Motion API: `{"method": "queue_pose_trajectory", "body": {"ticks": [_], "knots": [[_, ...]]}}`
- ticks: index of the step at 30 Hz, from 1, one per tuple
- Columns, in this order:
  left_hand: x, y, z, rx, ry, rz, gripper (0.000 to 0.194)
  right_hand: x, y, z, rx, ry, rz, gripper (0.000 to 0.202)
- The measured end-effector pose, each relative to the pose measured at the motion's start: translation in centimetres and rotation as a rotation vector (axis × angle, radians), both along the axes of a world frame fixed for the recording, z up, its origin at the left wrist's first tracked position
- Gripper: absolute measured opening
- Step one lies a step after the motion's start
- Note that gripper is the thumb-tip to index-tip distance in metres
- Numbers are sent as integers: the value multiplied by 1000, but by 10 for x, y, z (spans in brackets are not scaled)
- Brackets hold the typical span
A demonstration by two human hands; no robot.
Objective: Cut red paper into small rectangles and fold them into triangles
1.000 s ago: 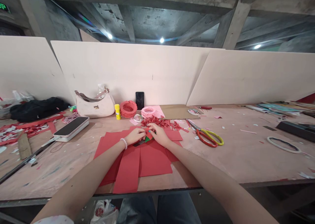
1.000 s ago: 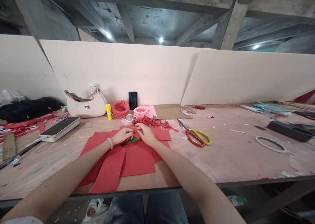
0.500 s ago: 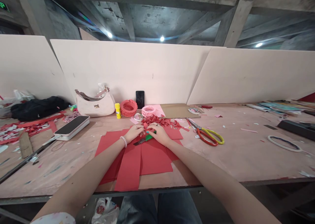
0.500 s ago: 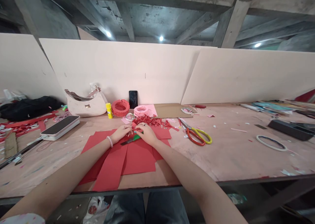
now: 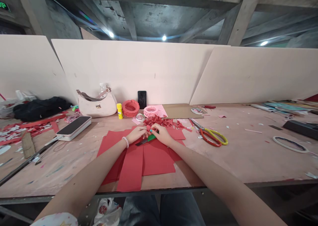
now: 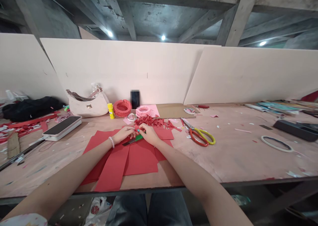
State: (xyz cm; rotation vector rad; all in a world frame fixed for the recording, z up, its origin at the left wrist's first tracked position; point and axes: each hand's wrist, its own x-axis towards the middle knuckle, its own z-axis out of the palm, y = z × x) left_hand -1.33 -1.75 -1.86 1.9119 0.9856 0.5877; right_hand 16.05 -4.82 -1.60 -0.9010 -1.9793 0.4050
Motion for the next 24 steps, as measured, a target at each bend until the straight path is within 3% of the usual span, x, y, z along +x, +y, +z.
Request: {"method": "queue_pose_trajectory", "body": {"ticks": [24], "knots": [[2, -4, -1, 57, 51, -38, 27, -1, 5, -3, -56, 57, 17, 7]]}}
